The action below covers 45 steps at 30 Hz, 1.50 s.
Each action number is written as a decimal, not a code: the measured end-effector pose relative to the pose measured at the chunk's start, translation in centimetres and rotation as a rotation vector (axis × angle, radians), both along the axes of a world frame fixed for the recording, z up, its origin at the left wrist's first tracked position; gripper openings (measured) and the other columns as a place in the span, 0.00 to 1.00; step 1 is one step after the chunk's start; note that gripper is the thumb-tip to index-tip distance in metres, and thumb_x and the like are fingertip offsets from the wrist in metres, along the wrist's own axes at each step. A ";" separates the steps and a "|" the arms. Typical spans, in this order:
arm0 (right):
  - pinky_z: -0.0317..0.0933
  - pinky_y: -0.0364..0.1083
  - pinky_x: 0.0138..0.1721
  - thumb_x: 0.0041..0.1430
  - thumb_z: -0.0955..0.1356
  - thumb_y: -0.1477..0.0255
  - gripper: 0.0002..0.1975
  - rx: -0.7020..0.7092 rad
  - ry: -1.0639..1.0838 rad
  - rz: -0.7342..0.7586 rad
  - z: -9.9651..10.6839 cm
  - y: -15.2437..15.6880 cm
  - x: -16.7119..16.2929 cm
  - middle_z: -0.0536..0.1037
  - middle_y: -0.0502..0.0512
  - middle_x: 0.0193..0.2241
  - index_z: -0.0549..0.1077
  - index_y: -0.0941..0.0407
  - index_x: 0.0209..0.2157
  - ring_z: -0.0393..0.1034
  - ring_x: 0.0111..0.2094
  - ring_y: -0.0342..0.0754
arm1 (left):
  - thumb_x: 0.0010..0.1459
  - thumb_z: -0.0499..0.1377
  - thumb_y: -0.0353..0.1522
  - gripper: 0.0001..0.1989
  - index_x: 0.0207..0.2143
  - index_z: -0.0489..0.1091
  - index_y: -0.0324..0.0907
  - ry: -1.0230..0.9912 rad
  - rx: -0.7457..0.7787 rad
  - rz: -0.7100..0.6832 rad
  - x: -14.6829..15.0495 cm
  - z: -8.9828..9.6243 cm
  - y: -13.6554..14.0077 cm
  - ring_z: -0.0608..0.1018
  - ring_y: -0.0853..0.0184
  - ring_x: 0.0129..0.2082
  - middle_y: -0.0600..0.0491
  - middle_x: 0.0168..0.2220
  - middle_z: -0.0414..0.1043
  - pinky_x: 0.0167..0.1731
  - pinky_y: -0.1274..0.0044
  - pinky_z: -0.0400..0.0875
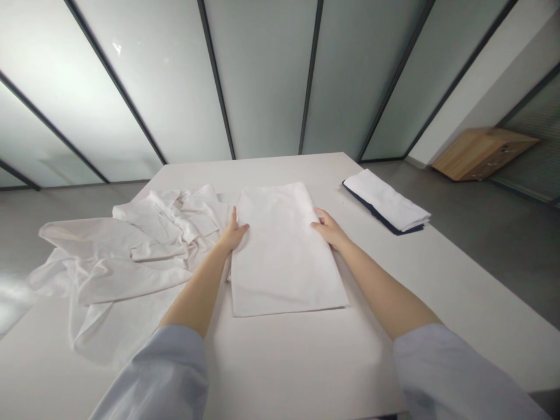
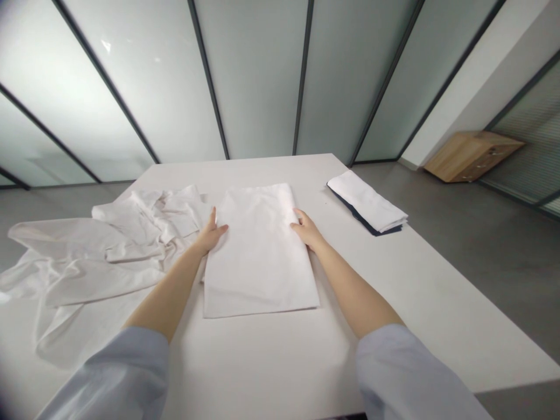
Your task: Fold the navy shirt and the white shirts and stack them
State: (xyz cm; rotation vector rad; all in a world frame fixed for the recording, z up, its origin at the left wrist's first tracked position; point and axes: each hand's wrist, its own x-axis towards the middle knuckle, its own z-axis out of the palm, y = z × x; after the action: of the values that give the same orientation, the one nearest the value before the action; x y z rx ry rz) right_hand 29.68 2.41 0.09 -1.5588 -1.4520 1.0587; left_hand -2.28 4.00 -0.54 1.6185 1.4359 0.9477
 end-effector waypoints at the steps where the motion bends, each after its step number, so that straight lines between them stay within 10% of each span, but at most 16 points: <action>1: 0.69 0.50 0.42 0.54 0.62 0.72 0.36 -0.020 0.052 0.026 0.1 -0.1 0.1 0.75 0.59 0.50 0.52 0.55 0.65 0.74 0.41 0.51 | 0.59 0.54 0.32 0.45 0.70 0.28 0.45 -0.072 -0.024 -0.050 -0.2 0.2 -0.1 0.73 0.62 0.55 0.44 0.63 0.61 0.50 0.66 0.71; 8: 0.67 0.49 0.48 0.50 0.65 0.73 0.33 -0.072 0.193 0.147 0.1 -0.3 1.3 0.72 0.57 0.56 0.64 0.54 0.60 0.73 0.47 0.50 | 0.48 0.65 0.38 0.37 0.60 0.62 0.38 -0.307 -0.182 -0.111 -0.7 0.8 -0.6 0.80 0.58 0.40 0.45 0.45 0.76 0.41 0.66 0.75; 17: 0.69 0.46 0.39 0.43 0.69 0.74 0.30 -0.075 0.384 0.041 -0.1 -0.3 1.1 0.80 0.53 0.40 0.71 0.55 0.53 0.74 0.35 0.49 | 0.44 0.68 0.33 0.37 0.58 0.64 0.39 -0.500 -0.259 -0.069 -0.7 1.4 -1.1 0.79 0.66 0.27 0.51 0.34 0.78 0.32 0.73 0.75; 26: 0.62 0.44 0.31 0.40 0.69 0.68 0.26 0.048 0.288 -0.082 0.0 -1.5 0.1 0.78 0.48 0.27 0.77 0.56 0.45 0.68 0.26 0.45 | 0.41 0.69 0.39 0.36 0.54 0.69 0.38 -0.472 -0.085 0.021 -0.5 0.8 -2.6 0.78 0.59 0.39 0.48 0.42 0.77 0.42 0.68 0.72; 45: 0.60 0.44 0.31 0.39 0.68 0.66 0.21 0.110 0.224 -0.031 -0.5 -1.1 0.6 0.74 0.47 0.25 0.77 0.55 0.39 0.66 0.27 0.46 | 0.42 0.68 0.40 0.36 0.55 0.69 0.40 -0.386 -0.111 -0.031 -0.4 1.6 -2.9 0.78 0.58 0.41 0.47 0.44 0.76 0.40 0.70 0.73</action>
State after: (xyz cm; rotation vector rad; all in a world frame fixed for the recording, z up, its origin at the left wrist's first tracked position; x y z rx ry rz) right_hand 30.24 1.27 -0.46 -1.3355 -1.3066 1.0795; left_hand -2.72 1.10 1.11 1.2885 1.1713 1.0747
